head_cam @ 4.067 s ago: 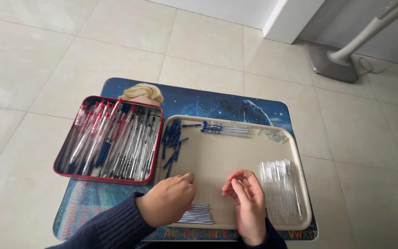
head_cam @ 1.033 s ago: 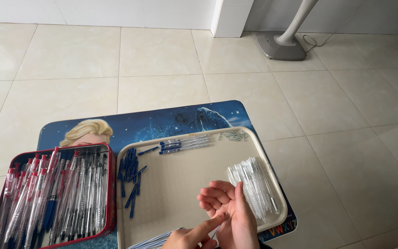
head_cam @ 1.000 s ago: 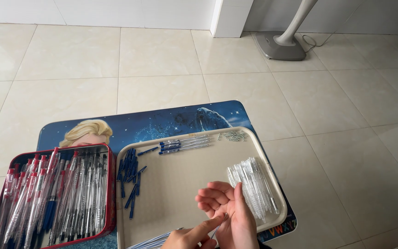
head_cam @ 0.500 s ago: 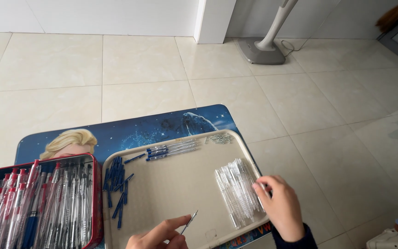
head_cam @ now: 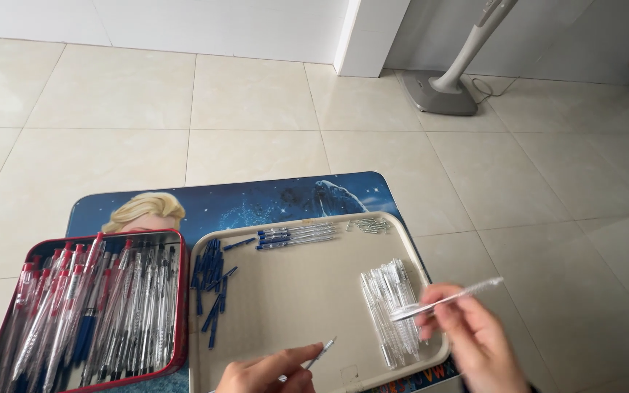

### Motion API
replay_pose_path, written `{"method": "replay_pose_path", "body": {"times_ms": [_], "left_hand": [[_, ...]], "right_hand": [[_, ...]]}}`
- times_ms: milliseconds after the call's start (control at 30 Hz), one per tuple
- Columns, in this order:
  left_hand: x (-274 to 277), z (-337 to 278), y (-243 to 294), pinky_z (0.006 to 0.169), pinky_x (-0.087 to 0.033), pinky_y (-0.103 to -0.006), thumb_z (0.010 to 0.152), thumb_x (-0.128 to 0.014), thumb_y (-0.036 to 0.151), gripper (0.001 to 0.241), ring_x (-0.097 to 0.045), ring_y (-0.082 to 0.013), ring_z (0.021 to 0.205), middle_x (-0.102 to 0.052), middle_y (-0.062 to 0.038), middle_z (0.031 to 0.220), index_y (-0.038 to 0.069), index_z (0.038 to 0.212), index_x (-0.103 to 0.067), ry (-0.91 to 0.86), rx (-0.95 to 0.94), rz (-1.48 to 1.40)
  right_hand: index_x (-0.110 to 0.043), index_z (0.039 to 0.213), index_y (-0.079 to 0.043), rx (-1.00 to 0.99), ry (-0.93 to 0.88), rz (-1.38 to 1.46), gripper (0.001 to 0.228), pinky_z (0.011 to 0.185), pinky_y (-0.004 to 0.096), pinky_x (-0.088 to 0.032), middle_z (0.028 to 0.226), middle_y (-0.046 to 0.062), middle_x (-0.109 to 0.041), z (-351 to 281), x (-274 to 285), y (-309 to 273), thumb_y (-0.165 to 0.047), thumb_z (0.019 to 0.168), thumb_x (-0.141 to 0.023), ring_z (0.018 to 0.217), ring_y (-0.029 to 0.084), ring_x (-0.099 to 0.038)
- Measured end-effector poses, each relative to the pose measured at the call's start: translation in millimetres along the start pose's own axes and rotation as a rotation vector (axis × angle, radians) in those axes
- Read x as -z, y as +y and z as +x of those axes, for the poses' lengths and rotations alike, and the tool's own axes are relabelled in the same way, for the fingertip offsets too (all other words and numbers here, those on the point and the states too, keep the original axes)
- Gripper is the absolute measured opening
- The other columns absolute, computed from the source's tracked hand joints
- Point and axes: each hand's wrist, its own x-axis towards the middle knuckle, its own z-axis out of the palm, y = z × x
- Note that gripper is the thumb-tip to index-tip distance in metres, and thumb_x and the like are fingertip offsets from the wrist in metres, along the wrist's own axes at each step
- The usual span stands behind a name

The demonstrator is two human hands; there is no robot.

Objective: Manually assembling ballpoint pens by inserting ink refills into barrels and attaching caps.

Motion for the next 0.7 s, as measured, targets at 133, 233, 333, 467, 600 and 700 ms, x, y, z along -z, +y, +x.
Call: {"method": "replay_pose_path", "body": {"times_ms": [133,233,333,467,600,700], "left_hand": [[4.2,-0.2,5.6,0.067,-0.061,-0.0102,0.078,-0.074,0.022,0.022,-0.075,0.0017,0.059,-0.079,0.010,0.071,0.027,0.097,-0.083,-0.033,-0.237,0.050],[3.7,-2.6,-1.1,0.067,-0.056,-0.0109,0.075,-0.078,0.026,0.023,-0.076,0.0040,0.062,-0.081,0.010,0.073,0.033,0.095,-0.086,-0.023,-0.019,-0.014],[7.1,-6.2,0.8,0.066,-0.057,-0.0128,0.075,-0.077,0.023,0.024,-0.075,0.0033,0.062,-0.082,0.010,0.073,0.032,0.095,-0.086,0.001,-0.028,-0.032],[6.6,-7.3,-4.2,0.066,-0.058,-0.0125,0.074,-0.078,0.021,0.024,-0.075,0.0021,0.062,-0.081,0.008,0.073,0.029,0.096,-0.086,0.007,-0.047,-0.066],[4.3,-8.3,-4.9,0.062,-0.059,-0.0119,0.074,-0.078,0.020,0.024,-0.075,0.0013,0.058,-0.080,0.008,0.069,0.029,0.095,-0.085,0.061,-0.157,-0.016],[2.8,-6.7,-10.2,0.059,-0.058,-0.0130,0.074,-0.077,0.019,0.024,-0.076,0.0006,0.058,-0.080,0.007,0.069,0.028,0.096,-0.084,0.073,-0.204,-0.001]], "right_hand": [[-0.061,0.100,0.010,-0.037,-0.246,0.682,0.021,0.067,0.038,-0.060,0.092,0.031,-0.070,2.9,-35.7,31.6,-0.005,0.087,-0.054,0.072,0.038,-0.071],[-0.059,0.095,0.005,-0.153,-0.250,0.728,0.019,0.063,0.031,-0.055,0.084,0.025,-0.066,5.7,-59.6,33.0,-0.013,0.091,-0.053,0.067,0.029,-0.068],[-0.058,0.096,0.006,-0.142,-0.277,0.774,0.018,0.067,0.034,-0.058,0.085,0.026,-0.064,5.2,-66.8,34.5,-0.009,0.092,-0.050,0.070,0.030,-0.067],[-0.059,0.096,0.004,-0.111,-0.264,0.745,0.018,0.065,0.033,-0.057,0.086,0.025,-0.067,6.4,-65.4,38.9,-0.012,0.091,-0.052,0.070,0.030,-0.068],[-0.060,0.097,0.005,-0.092,-0.178,0.759,0.020,0.067,0.036,-0.058,0.087,0.027,-0.065,7.0,-65.2,42.1,-0.011,0.092,-0.050,0.071,0.031,-0.067],[-0.059,0.096,0.004,-0.088,-0.195,0.735,0.019,0.066,0.035,-0.058,0.088,0.027,-0.067,6.4,-67.2,43.7,-0.013,0.092,-0.050,0.070,0.031,-0.068]]}}
